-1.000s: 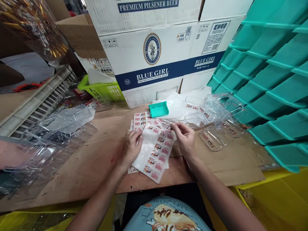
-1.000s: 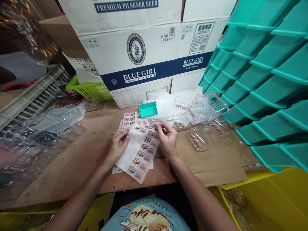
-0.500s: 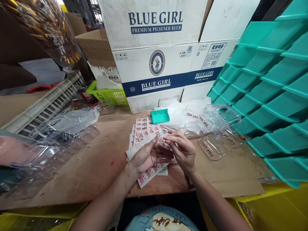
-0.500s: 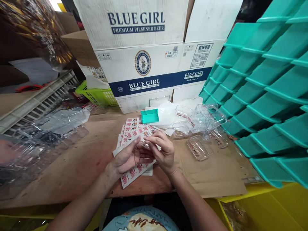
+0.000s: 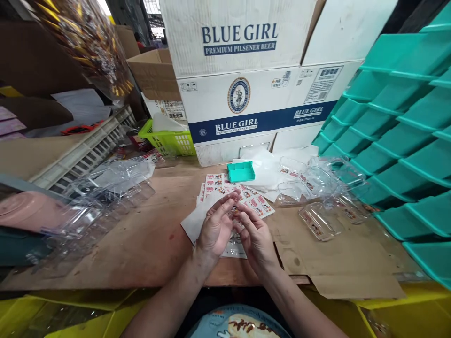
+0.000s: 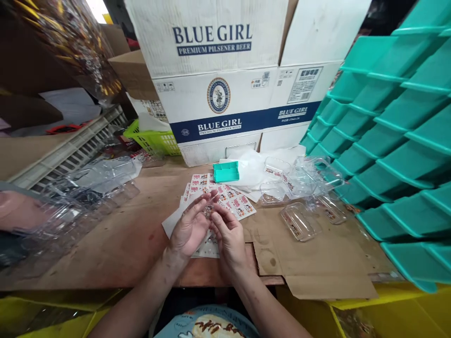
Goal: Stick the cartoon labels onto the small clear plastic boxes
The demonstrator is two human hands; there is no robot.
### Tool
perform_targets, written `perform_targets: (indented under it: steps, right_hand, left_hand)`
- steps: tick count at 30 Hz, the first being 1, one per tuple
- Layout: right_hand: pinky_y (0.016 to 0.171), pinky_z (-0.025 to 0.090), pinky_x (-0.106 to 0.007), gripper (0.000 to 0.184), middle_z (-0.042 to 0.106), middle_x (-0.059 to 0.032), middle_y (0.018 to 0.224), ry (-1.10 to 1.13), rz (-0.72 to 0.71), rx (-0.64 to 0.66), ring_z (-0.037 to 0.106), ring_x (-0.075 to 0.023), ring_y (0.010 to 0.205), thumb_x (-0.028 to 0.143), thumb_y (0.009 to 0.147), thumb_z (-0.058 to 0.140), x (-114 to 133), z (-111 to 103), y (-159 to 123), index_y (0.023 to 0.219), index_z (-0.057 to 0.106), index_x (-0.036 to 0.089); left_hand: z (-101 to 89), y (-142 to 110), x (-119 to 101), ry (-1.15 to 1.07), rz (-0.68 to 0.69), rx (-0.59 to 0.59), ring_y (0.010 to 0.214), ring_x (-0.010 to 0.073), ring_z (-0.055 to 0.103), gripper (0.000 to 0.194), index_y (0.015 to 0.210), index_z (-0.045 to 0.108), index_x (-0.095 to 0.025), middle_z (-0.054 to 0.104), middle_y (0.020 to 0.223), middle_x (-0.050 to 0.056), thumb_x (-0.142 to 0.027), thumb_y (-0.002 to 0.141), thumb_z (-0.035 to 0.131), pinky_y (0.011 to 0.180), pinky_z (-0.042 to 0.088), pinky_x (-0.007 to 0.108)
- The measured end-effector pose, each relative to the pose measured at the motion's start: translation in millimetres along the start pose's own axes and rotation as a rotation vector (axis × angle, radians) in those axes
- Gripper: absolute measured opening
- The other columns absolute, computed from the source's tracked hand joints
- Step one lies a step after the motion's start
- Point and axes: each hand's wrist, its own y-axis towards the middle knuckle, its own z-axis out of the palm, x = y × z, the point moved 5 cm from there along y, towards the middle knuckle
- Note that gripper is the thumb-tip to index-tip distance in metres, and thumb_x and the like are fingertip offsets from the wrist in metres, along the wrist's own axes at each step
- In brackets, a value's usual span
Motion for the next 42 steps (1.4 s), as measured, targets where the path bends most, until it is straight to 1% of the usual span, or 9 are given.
perform_targets:
  steps: [4,7,13,18,21,28,35,38,42]
  right_hand:
    - [0.084,0.057,-0.024,0.026,0.075,-0.0027,0.096,0.047,0.092,-0.046,0.069,-0.0143,0.09,0.032,0.065,0.088,-10.5,5.1,-3.0,0.087,0.078,0.022]
    - [0.08,0.058,-0.024,0.023,0.073,-0.0004,0.087,-0.026,0.042,-0.071,0.068,-0.0131,0.081,0.033,0.067,0.087,-4.3,-3.6,-1.8,0.084,0.077,0.023]
    - [0.076,0.06,-0.026,0.024,0.072,-0.0012,0.09,-0.252,-0.172,-0.138,0.069,-0.0157,0.082,0.04,0.075,0.08,31.1,-34.6,-0.7,0.091,0.071,0.024]
    - [0.083,0.059,-0.032,0.037,0.071,-0.0056,0.108,-0.339,-0.184,-0.001,0.069,-0.0192,0.092,0.043,0.083,0.073,22.0,-14.7,-10.8,0.115,0.062,0.029]
    - [0.083,0.058,-0.034,0.041,0.07,-0.0063,0.103,-0.422,-0.198,0.117,0.069,-0.0201,0.091,0.043,0.084,0.071,13.7,5.1,-18.5,0.121,0.058,0.028]
    - [0.083,0.054,-0.029,0.039,0.068,-0.0044,0.095,-0.547,-0.25,0.15,0.066,-0.0178,0.09,0.042,0.09,0.065,22.5,3.1,-17.7,0.124,0.054,0.027]
    - [0.083,0.054,-0.032,0.035,0.066,-0.0053,0.099,-0.607,-0.323,0.23,0.065,-0.0184,0.092,0.038,0.092,0.063,27.9,23.2,-16.9,0.123,0.055,0.025]
    - [0.087,0.054,-0.034,0.038,0.065,-0.0055,0.101,-0.551,-0.309,0.173,0.064,-0.0196,0.097,0.041,0.09,0.064,35.7,24.8,-4.4,0.124,0.052,0.026]
    - [0.093,0.052,-0.041,0.074,0.063,-0.0105,0.121,-0.488,-0.196,0.14,0.061,-0.0254,0.113,0.048,0.079,0.075,39.4,27.2,16.6,0.14,0.038,0.03]
  left_hand:
    - [0.5,-4.3,4.0,0.027,0.056,0.038,0.133,0.0252,0.051,0.02,0.094,0.078,-0.023,0.068,0.127,0.006,-0.024,0.074,0.078,0.108,0.041,0.036]
    - [-10.1,-9.2,-14.8,0.351,0.268,0.053,0.129,0.0252,0.054,0.024,0.104,0.077,-0.025,0.065,0.131,0.007,-0.029,0.08,0.074,0.111,0.037,0.038]
    - [-81.9,-25.2,-149.6,1.56,0.892,-0.465,0.139,0.0319,0.037,0.061,0.14,0.053,-0.022,0.052,0.142,0.014,-0.042,0.084,0.068,0.118,0.024,0.049]
    - [-140.9,12.8,-221.2,2.302,0.557,-0.569,0.139,0.0462,0.03,0.082,0.145,0.04,-0.009,0.052,0.136,0.026,-0.044,0.077,0.072,0.114,0.007,0.064]
    - [-152.0,32.7,-220.7,2.426,0.381,-0.449,0.129,0.0442,0.043,0.078,0.136,0.049,-0.008,0.057,0.125,0.024,-0.038,0.07,0.077,0.114,0.008,0.062]
    - [-143.9,48.7,-204.3,2.254,0.366,-0.296,0.113,0.0343,0.055,0.065,0.125,0.053,-0.011,0.055,0.121,0.019,-0.043,0.072,0.075,0.096,0.042,0.043]
    - [-122.0,58.5,-154.2,2.025,0.645,-0.082,0.103,0.0229,0.062,0.033,0.121,0.059,-0.019,0.063,0.108,0.009,-0.014,0.09,0.048,0.09,0.049,0.035]
    - [-104.2,49.7,-132.6,1.968,0.741,-0.013,0.105,0.0193,0.062,0.042,0.125,0.058,-0.021,0.06,0.115,0.008,-0.006,0.091,0.038,0.089,0.05,0.03]
    - [-63.6,25.0,-107.1,1.832,1.011,0.193,0.099,0.0187,0.061,0.05,0.136,0.052,-0.022,0.057,0.111,0.008,-0.006,0.091,0.038,0.085,0.052,0.03]
